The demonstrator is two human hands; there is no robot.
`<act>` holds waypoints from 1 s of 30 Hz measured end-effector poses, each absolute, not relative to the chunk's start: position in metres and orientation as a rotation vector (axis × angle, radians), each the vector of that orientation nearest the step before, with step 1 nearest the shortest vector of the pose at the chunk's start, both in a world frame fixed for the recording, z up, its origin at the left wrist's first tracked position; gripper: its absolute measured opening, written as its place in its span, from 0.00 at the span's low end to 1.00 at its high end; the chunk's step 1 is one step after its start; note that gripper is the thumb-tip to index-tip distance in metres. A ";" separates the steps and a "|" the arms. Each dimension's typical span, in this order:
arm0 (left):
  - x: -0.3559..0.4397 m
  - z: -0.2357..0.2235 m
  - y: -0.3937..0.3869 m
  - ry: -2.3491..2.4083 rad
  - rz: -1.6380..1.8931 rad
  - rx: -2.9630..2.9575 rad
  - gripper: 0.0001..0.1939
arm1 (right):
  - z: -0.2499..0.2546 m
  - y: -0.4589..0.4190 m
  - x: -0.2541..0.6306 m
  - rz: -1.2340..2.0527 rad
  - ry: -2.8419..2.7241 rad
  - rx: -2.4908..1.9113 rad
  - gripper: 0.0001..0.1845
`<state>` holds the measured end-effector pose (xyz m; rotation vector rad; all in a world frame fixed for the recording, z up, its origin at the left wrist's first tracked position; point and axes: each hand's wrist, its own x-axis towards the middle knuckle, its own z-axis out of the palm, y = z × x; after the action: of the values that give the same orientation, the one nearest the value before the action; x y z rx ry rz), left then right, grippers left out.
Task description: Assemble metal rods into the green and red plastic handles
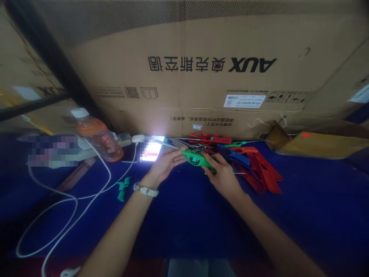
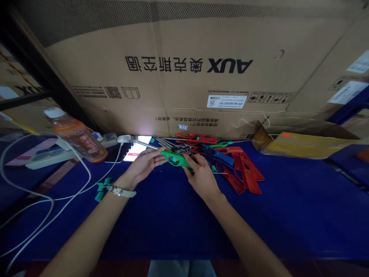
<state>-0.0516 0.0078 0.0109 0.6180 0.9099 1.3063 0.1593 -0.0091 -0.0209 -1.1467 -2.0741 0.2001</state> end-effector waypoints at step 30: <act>-0.051 0.007 0.007 1.104 1.534 1.030 0.23 | -0.004 -0.026 0.154 -0.250 -2.027 -1.011 0.09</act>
<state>-0.0506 0.0068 0.0073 1.0304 1.1037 1.5344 0.1540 -0.0257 -0.0036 -1.0112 -2.0274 -0.2499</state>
